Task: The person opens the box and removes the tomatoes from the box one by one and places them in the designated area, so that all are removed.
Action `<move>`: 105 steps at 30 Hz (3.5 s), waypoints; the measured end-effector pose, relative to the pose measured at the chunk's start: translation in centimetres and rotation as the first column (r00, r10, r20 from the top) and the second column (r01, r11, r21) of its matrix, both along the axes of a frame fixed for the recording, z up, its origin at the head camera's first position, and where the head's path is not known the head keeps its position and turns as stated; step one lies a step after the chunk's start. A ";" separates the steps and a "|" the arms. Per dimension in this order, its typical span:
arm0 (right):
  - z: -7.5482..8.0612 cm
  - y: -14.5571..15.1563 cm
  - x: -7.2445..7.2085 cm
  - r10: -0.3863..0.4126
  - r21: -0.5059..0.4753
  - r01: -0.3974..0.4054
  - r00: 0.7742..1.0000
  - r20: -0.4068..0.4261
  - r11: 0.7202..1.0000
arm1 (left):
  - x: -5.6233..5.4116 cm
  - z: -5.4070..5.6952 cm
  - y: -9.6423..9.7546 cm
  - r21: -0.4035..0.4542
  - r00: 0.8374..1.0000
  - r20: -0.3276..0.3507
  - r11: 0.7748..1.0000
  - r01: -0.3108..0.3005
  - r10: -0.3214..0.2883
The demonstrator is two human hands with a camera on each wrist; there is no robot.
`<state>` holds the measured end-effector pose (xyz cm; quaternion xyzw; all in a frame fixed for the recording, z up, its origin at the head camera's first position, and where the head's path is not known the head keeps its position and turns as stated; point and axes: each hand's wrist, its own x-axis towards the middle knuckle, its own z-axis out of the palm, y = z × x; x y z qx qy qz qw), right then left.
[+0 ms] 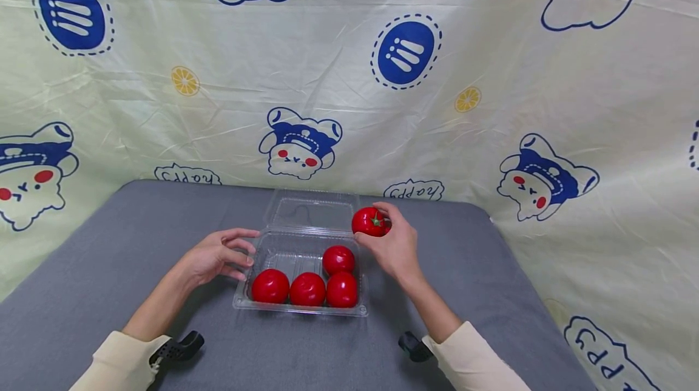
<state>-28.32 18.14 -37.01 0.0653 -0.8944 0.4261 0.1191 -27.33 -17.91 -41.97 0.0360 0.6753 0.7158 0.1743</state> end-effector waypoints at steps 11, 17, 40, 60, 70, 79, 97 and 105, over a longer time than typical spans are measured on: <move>0.1 1.4 -0.4 -0.049 0.007 0.050 0.997 -0.064 0.999 | 0.0 0.1 0.0 -0.013 1.000 0.001 1.000 -0.008 0.008; -0.4 2.5 -0.9 -0.085 0.017 0.087 0.990 -0.116 0.996 | 0.0 0.1 0.0 -0.018 1.000 0.001 1.000 -0.005 0.005; -1.7 7.4 -2.0 -0.255 0.040 0.265 0.952 -0.170 0.963 | 0.1 0.1 0.0 -0.013 1.000 0.008 1.000 -0.012 0.012; -4.0 10.3 -3.0 -0.261 0.157 0.261 0.965 -0.020 0.952 | -0.1 -0.2 0.1 -0.016 1.000 0.013 1.000 -0.026 0.026; -4.8 10.4 -3.4 -0.257 0.194 0.249 0.966 0.018 0.949 | 0.1 0.0 0.0 -0.008 1.000 0.007 1.000 -0.010 0.011; -5.3 10.5 -3.8 -0.261 0.217 0.243 0.963 0.060 0.946 | 0.0 -0.1 -0.1 -0.012 1.000 0.008 1.000 -0.008 0.008; -5.4 10.4 -4.1 -0.234 0.237 0.207 0.968 0.094 0.949 | 0.1 0.0 0.0 -0.015 1.000 -0.001 1.000 -0.010 0.010; -5.6 10.3 -4.0 -0.223 0.246 0.188 0.967 0.122 0.951 | 0.1 0.0 0.0 -0.019 1.000 0.006 1.000 -0.013 0.013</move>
